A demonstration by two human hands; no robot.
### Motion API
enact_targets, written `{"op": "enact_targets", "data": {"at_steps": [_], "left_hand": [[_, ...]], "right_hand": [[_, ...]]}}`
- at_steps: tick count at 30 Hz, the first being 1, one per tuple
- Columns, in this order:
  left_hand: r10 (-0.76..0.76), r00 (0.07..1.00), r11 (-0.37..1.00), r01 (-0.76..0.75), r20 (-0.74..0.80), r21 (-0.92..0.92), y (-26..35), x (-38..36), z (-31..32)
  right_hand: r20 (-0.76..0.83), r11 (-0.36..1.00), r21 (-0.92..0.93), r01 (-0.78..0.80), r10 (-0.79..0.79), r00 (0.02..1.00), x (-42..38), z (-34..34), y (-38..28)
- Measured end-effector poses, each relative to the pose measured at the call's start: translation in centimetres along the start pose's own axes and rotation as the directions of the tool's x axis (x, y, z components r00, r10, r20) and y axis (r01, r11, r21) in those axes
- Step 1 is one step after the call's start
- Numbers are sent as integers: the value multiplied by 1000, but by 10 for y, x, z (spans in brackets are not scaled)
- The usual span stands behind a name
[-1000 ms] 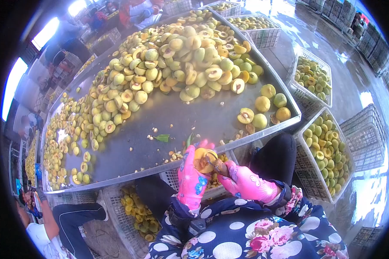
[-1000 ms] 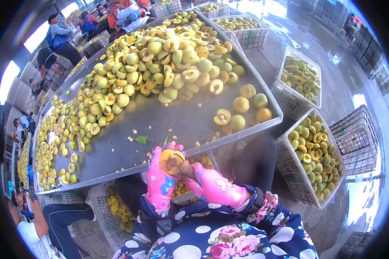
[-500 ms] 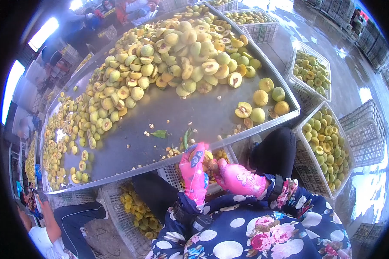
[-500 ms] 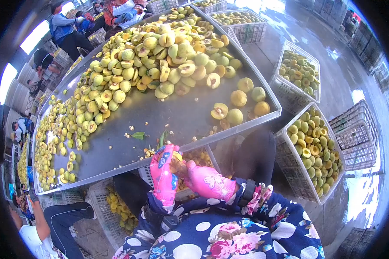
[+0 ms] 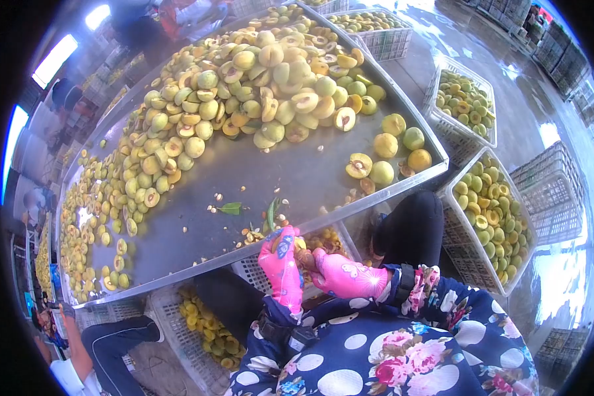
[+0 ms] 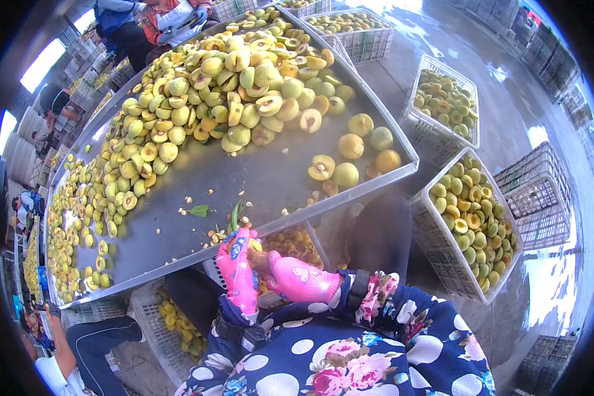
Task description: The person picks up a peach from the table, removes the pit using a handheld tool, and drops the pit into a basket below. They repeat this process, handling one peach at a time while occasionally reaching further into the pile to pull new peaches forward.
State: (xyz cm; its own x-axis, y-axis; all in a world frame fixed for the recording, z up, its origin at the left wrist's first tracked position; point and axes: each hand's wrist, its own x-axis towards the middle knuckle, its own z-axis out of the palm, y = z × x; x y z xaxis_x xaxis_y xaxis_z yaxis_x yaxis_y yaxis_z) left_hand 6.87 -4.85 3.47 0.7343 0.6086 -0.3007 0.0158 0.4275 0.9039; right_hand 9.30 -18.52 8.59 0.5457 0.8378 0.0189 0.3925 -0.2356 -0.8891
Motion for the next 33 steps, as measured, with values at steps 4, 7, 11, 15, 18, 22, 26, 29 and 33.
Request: {"op": "enact_targets", "data": {"at_steps": [4, 7, 11, 15, 18, 22, 26, 29, 33], "left_hand": [[14, 999, 1000, -13, -32, 23, 0, 1, -4], [73, 997, 996, -71, -38, 60, 2, -1, -4], [69, 997, 993, -71, 27, 98, 6, -4, -3], [14, 995, 996, -23, 101, 88, 7, -3, -9], [-27, 983, 997, 12, 181, 82, 11, -3, -13], [-104, 940, 987, 57, 325, 152, 9, 0, -22], [-222, 891, 968, 249, 396, -16, 21, -6, -16], [-210, 929, 954, 263, 306, -143, 31, -8, -11], [-89, 980, 952, 136, 176, -275, 26, 8, -34]], "right_hand": [[66, 950, -312, -12, 34, 997, 0, 11, 16], [128, 955, -179, -236, 261, 957, 5, 14, 20], [-11, 1000, 15, -5, 6, 1000, 6, 27, 39], [351, 778, 330, -535, 424, 835, 5, -6, 1], [501, 658, 454, -601, 369, 783, 3, -4, 21], [670, 447, 567, -692, 238, 703, -1, -8, 24], [671, 270, 663, -698, 200, 714, -4, -6, 9], [649, 260, 706, -659, 136, 748, -5, -8, 9], [669, 443, 577, -686, 225, 708, -13, -15, 31]]}}
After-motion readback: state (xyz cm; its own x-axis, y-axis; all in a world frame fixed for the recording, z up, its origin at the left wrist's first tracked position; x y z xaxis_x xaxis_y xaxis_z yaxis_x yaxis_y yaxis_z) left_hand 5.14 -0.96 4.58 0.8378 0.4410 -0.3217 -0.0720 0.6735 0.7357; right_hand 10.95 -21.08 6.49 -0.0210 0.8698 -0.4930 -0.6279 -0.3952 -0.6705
